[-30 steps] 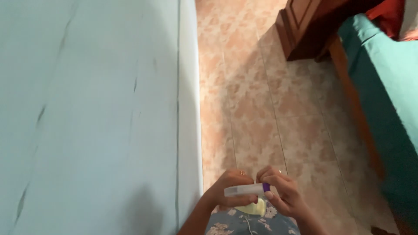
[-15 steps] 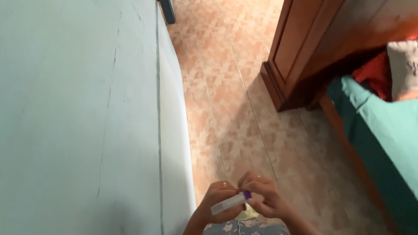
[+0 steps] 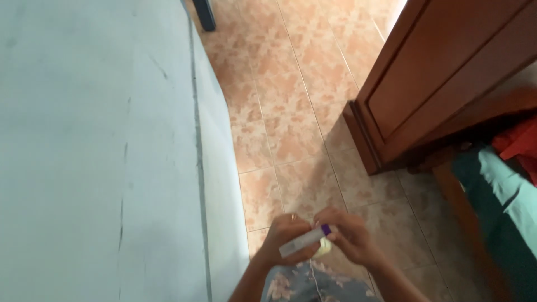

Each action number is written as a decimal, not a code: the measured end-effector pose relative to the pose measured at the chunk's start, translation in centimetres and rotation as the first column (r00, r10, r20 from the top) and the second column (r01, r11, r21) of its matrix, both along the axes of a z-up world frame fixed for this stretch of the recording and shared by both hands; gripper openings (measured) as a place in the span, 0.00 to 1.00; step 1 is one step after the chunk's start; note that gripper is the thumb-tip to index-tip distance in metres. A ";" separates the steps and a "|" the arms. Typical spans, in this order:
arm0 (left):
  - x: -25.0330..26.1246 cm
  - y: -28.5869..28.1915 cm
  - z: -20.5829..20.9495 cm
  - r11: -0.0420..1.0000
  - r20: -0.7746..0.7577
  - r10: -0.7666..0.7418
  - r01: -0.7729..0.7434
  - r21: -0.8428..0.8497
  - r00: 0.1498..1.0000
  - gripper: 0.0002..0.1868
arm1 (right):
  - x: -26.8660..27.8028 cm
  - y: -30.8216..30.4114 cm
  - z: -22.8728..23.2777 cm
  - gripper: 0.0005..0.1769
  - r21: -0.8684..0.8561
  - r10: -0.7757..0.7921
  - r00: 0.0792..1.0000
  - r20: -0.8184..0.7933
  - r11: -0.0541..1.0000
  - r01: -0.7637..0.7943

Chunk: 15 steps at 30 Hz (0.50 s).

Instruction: The recorder cleans a computer keyboard using a spray bottle and a cloth.

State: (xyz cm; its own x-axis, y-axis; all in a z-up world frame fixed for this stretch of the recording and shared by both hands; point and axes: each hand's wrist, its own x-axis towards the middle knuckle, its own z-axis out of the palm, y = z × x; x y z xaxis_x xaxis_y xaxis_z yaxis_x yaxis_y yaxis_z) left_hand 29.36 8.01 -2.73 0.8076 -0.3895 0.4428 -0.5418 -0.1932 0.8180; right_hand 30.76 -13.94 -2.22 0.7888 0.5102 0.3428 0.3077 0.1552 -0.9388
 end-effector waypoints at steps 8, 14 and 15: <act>19.6 0.3 -0.1 0.981 -0.036 -0.178 0.175 -0.079 0.983 0.05 | 16.7 1.9 1.0 0.20 0.004 -0.239 0.966 0.095 0.971 0.239; 35.2 -0.2 -1.8 0.971 -0.059 -0.204 0.195 -0.136 0.977 0.02 | 31.0 1.8 -3.8 0.19 -0.014 -0.320 0.947 0.037 0.947 0.321; 38.0 -0.4 -1.6 0.987 -0.073 -0.136 0.129 -0.096 0.988 0.03 | 33.7 1.8 -4.1 0.19 -0.004 -0.350 0.937 0.009 0.937 0.350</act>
